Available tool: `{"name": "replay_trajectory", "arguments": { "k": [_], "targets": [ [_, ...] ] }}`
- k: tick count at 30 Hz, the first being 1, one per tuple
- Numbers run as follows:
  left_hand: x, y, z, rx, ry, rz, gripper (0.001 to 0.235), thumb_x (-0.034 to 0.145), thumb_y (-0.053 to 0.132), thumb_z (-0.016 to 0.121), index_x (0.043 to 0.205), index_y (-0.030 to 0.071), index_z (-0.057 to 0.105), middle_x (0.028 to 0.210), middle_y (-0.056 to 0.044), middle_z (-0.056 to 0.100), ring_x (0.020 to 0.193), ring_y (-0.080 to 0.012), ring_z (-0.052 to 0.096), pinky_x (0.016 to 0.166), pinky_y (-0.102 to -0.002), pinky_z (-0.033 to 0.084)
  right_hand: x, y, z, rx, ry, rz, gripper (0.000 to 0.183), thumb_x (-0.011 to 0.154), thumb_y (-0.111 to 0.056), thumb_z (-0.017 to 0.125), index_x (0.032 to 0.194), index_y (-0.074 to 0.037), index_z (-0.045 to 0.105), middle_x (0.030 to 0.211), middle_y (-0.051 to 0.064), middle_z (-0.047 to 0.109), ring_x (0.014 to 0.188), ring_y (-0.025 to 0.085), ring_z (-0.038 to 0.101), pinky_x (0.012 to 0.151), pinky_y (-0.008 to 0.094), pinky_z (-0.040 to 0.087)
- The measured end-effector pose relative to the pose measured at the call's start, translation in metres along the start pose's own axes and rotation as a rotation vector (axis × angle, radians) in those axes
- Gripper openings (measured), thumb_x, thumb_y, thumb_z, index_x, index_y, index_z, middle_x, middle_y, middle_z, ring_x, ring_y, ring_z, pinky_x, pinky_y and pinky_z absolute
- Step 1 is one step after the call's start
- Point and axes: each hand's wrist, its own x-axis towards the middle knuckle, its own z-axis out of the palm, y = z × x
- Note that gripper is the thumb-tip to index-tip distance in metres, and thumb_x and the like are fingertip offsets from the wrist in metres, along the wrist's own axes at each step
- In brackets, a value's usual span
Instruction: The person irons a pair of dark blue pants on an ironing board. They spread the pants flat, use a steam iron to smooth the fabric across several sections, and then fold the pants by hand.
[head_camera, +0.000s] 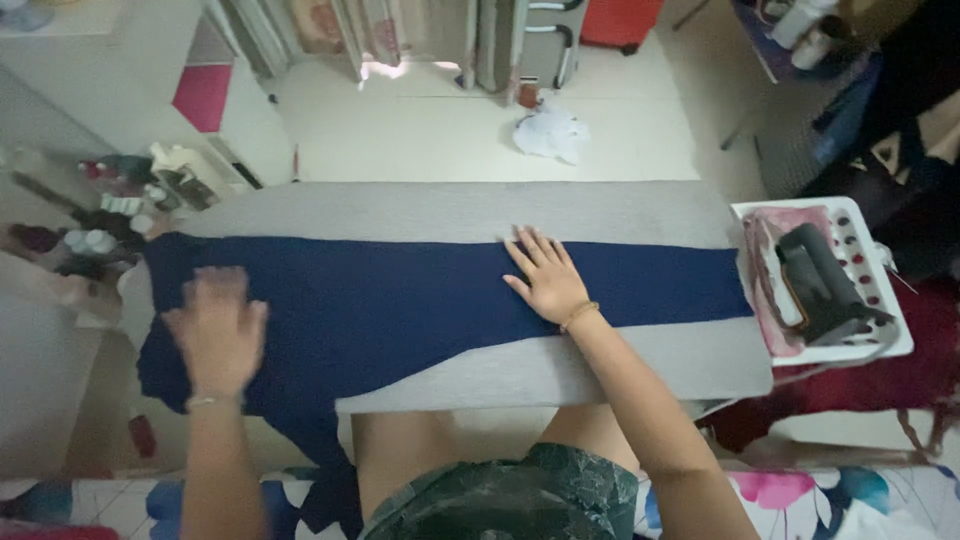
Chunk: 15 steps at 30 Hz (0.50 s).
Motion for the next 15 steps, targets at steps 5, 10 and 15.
{"name": "replay_trajectory", "arguments": {
  "k": [5,10,15],
  "targets": [
    [-0.011,-0.078,0.001,-0.137,-0.103,-0.633,0.086,0.101,0.055,0.049,0.152,-0.011,0.032,0.154,-0.037,0.032,0.143,-0.0494,0.03,0.113,-0.06,0.029,0.001,0.002,0.001,0.054,0.08,-0.011,0.065,0.104,-0.054,0.034,0.158,-0.018,0.032,0.164,0.009,0.028,0.152,0.029,0.023,0.121,0.049,0.021],
    [-0.032,-0.105,0.029,-0.329,0.226,-0.548,0.068,0.107,0.051,0.066,0.13,-0.011,0.055,0.122,-0.034,0.063,0.108,-0.0521,0.061,0.084,-0.064,0.049,0.0,0.002,0.0,0.055,0.083,-0.007,0.064,0.104,-0.053,0.034,0.158,-0.019,0.032,0.166,0.005,0.024,0.152,0.027,0.021,0.121,0.048,0.021],
    [-0.033,-0.116,-0.002,-0.355,-0.005,-0.707,0.072,0.104,0.057,0.063,0.134,-0.008,0.061,0.127,-0.033,0.063,0.116,-0.0524,0.059,0.093,-0.065,0.047,0.0,0.002,0.003,0.046,0.105,-0.006,0.063,0.104,-0.053,0.036,0.157,-0.02,0.034,0.164,0.007,0.029,0.151,0.027,0.024,0.12,0.048,0.023]
  ]
}}
